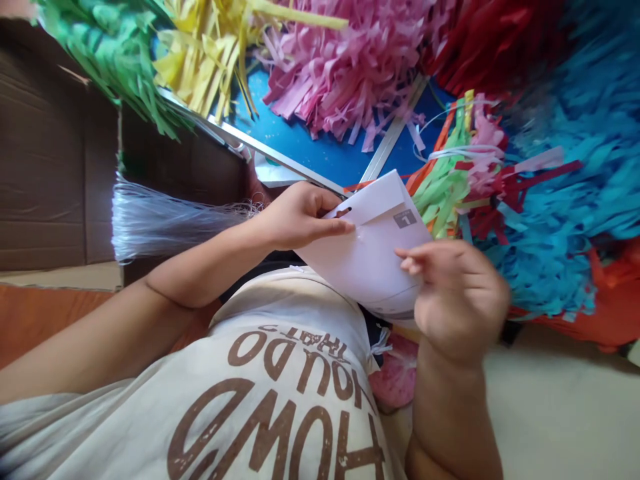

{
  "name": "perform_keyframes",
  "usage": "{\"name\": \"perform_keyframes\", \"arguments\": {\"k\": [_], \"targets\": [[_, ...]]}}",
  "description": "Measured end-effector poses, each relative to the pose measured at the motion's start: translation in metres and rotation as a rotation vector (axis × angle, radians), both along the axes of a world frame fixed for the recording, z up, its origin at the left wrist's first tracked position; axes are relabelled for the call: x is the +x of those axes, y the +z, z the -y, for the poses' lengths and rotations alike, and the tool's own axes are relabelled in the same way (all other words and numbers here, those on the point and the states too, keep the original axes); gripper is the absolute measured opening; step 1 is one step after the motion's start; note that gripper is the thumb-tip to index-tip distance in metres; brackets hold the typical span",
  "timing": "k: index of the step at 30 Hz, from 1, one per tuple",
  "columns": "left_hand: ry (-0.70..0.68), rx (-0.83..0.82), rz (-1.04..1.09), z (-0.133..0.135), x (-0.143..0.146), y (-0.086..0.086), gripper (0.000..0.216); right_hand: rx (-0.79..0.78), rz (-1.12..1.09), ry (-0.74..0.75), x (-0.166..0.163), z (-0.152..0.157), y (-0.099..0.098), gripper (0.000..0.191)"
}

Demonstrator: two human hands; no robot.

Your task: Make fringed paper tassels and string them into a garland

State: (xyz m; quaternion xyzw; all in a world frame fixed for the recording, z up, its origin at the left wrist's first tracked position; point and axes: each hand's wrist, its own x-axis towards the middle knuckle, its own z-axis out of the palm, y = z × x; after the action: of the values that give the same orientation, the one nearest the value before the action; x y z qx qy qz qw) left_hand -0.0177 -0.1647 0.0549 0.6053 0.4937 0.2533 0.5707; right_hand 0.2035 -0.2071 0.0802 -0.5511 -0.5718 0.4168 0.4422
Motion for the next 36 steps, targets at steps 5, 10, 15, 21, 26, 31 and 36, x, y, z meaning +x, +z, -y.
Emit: {"name": "perform_keyframes", "arguments": {"k": [5, 10, 15, 21, 26, 31, 36], "targets": [[0.12, 0.092, -0.003, 0.022, 0.007, 0.004, 0.032, 0.267, 0.594, -0.142, -0.034, 0.031, -0.017, 0.019], [0.212, 0.2, -0.036, 0.042, 0.018, 0.003, 0.031, 0.305, 0.543, -0.263, -0.051, 0.035, -0.028, 0.008], [0.192, 0.266, -0.139, 0.045, 0.023, 0.003, 0.04, 0.244, 0.493, -0.314, -0.05, 0.036, -0.031, 0.01], [0.154, 0.37, -0.176, 0.046, 0.022, -0.002, 0.043, -0.065, 0.305, -0.147, -0.035, 0.032, -0.022, 0.02], [0.223, 0.302, -0.101, 0.044, 0.02, -0.005, 0.042, -0.217, 0.084, -0.281, -0.032, 0.038, -0.027, 0.032], [0.247, 0.345, -0.062, 0.046, 0.023, -0.007, 0.048, -0.238, 0.123, -0.318, -0.047, 0.046, -0.028, 0.035], [0.248, 0.342, -0.007, 0.05, 0.026, -0.01, 0.051, -0.303, 0.05, -0.337, -0.05, 0.043, -0.03, 0.032]]}}
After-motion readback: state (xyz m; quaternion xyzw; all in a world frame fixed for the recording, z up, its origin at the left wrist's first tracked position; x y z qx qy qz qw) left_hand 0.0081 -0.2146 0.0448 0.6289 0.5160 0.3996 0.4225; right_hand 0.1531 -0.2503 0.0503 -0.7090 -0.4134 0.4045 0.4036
